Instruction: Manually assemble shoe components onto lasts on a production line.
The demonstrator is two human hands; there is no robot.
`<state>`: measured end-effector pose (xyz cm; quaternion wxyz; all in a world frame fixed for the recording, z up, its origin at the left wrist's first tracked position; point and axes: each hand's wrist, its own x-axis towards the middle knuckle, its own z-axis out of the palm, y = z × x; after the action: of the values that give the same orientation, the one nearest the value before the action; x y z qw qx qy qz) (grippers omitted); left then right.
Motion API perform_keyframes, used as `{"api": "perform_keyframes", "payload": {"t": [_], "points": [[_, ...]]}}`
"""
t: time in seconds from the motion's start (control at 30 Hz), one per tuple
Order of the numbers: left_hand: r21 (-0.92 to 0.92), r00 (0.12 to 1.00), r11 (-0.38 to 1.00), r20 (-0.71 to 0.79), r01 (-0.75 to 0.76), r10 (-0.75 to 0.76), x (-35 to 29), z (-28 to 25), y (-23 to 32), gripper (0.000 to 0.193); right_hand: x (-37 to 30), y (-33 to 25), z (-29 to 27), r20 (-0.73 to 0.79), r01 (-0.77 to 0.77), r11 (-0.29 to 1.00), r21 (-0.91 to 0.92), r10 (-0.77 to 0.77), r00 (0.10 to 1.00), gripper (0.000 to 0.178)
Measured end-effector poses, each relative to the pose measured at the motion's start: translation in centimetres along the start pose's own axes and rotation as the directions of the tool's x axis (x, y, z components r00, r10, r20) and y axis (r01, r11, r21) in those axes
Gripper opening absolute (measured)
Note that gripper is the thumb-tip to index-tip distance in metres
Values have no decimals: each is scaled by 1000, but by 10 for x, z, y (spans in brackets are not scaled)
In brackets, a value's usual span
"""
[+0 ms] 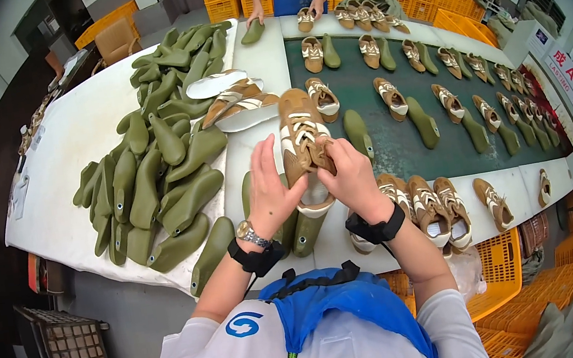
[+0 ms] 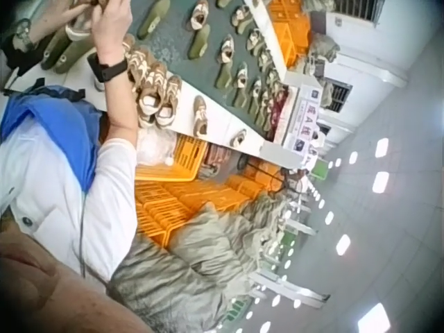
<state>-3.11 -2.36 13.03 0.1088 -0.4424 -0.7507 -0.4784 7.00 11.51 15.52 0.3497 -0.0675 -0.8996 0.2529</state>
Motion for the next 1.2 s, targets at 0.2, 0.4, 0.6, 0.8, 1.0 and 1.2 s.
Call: {"api": "perform_keyframes", "payload": {"t": [0.2,0.4,0.6,0.8,1.0,1.2], "points": [[110,976,971,-22,-211,215,4,-12,24,18,-6,-26,-14,-64,6,999,47,-3,998,46],[-37,992,995,-94,-91,87,12,-9,28,8,-12,-15,-13,35,26,998,56,-28,999,37],[79,984,982,-28,-174,177,36,-3,8,11,17,-1,5,12,-5,1000,2,5,1000,28],[163,990,978,-29,-130,136,91,41,-27,17,50,48,13,140,-60,996,62,51,989,9],[62,993,994,65,93,-97,70,58,-26,15,12,77,23,145,-16,992,124,-2,989,5],[112,990,986,-52,-122,129,45,33,-3,24,16,31,10,99,71,996,51,-76,992,19]]}}
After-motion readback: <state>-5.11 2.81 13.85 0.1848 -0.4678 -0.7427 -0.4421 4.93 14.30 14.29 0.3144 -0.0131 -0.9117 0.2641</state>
